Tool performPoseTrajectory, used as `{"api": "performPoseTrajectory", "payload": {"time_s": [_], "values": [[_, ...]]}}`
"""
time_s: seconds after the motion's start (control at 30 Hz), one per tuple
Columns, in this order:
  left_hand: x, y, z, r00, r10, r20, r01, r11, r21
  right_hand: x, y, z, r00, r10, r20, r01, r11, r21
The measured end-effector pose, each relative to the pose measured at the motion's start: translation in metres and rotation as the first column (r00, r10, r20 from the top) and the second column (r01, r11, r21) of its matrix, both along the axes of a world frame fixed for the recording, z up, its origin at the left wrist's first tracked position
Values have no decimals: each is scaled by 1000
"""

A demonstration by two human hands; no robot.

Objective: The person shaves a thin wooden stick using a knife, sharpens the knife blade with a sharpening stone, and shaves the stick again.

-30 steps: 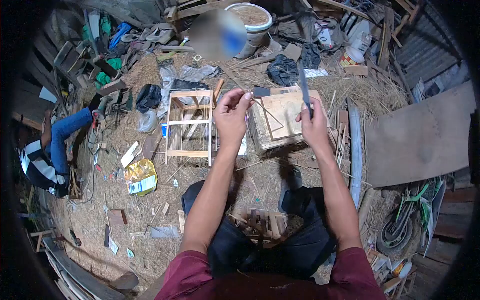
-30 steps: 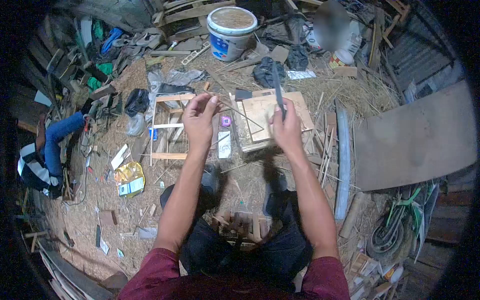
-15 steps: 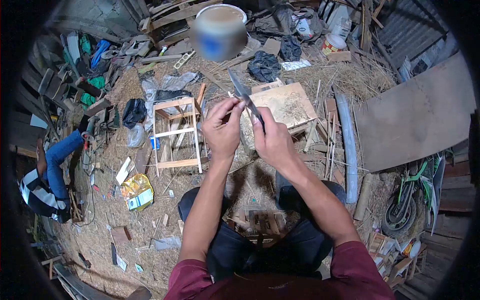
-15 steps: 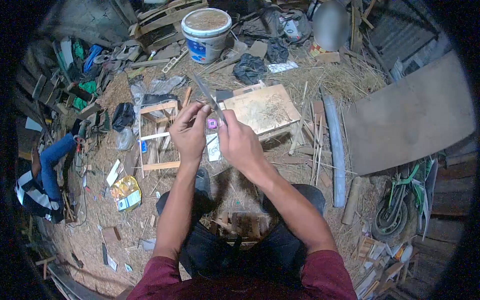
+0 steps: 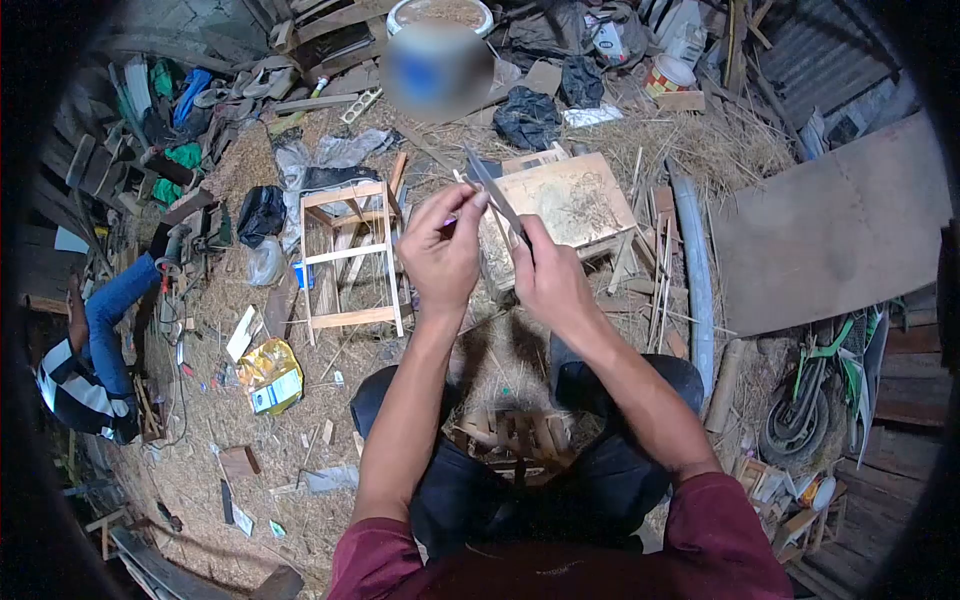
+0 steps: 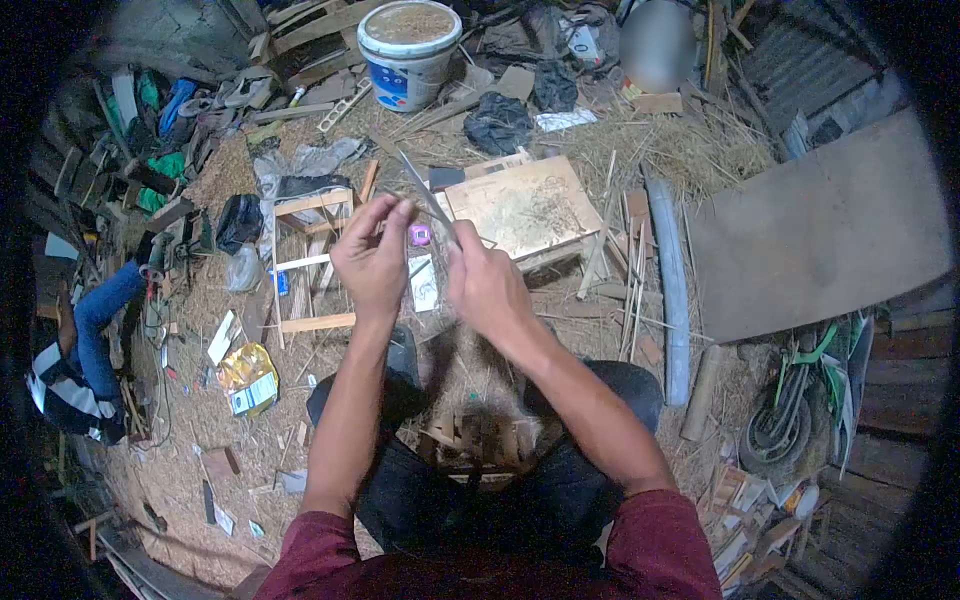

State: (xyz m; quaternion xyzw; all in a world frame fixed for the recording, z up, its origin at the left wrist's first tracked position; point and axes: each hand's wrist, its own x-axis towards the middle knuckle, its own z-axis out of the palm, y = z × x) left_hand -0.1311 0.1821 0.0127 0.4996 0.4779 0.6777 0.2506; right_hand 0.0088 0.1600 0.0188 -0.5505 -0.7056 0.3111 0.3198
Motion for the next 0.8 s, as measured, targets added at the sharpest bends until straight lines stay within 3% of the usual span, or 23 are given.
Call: {"api": "performPoseTrajectory", "payload": {"time_s": [0.07,0.17,0.2,0.3,0.37,0.43,0.47,0.6,0.7,0.8], "values": [[-4,5,-5,999,-8,39,8,1000,4,16,14,-60,981,-19,194,27,999,-41],[-2,7,-3,983,-64,171,63,998,11,15,9,-64,979,-73,192,80,996,-30],[-5,7,-4,996,-52,69,54,998,-18,13,5,-59,978,-57,200,77,993,-92],[-6,11,-3,996,-41,76,42,999,-17,35,5,-131,944,-90,319,182,945,-272],[-11,13,-3,998,-62,31,63,996,-60,52,8,-165,930,-92,356,195,945,-264],[-11,17,-5,992,-96,86,102,992,-72,57,12,-165,909,-62,413,197,935,-295],[-11,16,-6,995,-94,30,97,990,-105,58,12,-167,905,-55,421,205,925,-321],[-8,20,-8,994,-63,-92,52,992,-117,37,9,-134,945,-125,302,221,926,-307],[-6,23,-14,996,-84,-27,78,982,-174,23,2,-126,978,-93,188,131,971,-201],[-7,18,-1,997,-69,-33,61,978,-201,48,0,-161,948,-53,315,149,946,-289]]}}
